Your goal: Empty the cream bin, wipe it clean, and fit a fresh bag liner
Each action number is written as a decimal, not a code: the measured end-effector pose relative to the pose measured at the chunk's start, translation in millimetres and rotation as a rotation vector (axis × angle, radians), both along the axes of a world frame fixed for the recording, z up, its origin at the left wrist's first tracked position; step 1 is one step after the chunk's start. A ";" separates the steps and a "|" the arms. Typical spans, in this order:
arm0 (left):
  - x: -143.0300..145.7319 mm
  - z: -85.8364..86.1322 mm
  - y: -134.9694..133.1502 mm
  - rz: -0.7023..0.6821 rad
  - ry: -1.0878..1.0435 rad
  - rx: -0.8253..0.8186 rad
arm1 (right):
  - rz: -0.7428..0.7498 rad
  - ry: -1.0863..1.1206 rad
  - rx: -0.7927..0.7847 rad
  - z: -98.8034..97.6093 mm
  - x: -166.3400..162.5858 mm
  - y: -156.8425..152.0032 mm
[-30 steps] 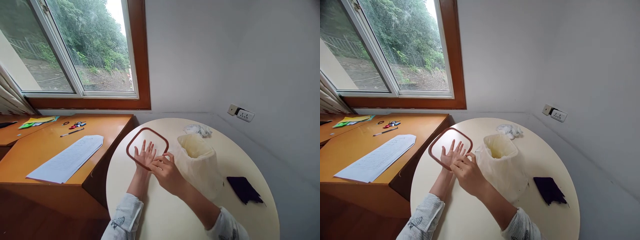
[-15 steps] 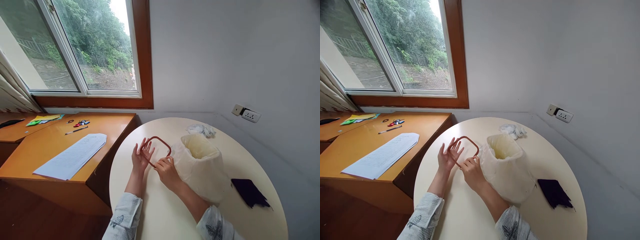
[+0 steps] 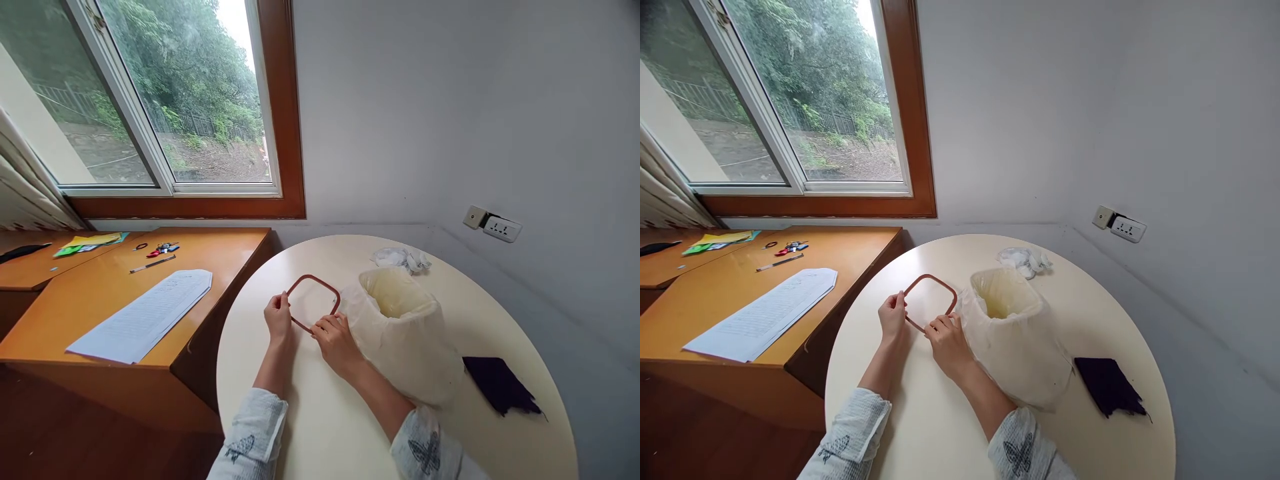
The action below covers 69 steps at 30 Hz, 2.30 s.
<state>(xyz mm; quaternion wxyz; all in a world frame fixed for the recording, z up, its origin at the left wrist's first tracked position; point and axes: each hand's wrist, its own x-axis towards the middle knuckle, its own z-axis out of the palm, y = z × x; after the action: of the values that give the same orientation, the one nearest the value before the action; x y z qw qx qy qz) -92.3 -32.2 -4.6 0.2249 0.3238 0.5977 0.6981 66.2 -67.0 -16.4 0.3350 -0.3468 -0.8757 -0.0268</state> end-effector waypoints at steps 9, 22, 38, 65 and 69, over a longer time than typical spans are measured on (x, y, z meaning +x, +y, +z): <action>-10.6 -3.7 1.5 0.175 -0.042 -0.031 | -0.008 -0.056 -0.012 1.0 6.5 -8.2; -8.7 -8.9 9.0 0.097 -0.280 0.006 | 0.055 -0.091 -0.215 0.6 18.1 -29.9; -5.6 -7.0 7.4 0.045 -0.297 0.043 | 0.055 -0.120 -0.200 3.5 18.5 -30.0; 5.4 22.3 -5.5 -0.587 -0.499 0.075 | 0.032 0.098 0.084 21.3 24.5 -35.0; 9.2 24.8 -8.3 -0.696 -0.527 0.073 | 0.003 0.118 0.140 22.3 25.7 -40.1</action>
<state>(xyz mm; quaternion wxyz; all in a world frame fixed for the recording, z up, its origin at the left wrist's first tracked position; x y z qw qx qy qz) -83.1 -40.5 20.2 0.5800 0.3244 0.3500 0.6602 91.9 -107.1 5.9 0.4093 -0.3223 -0.8509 -0.0672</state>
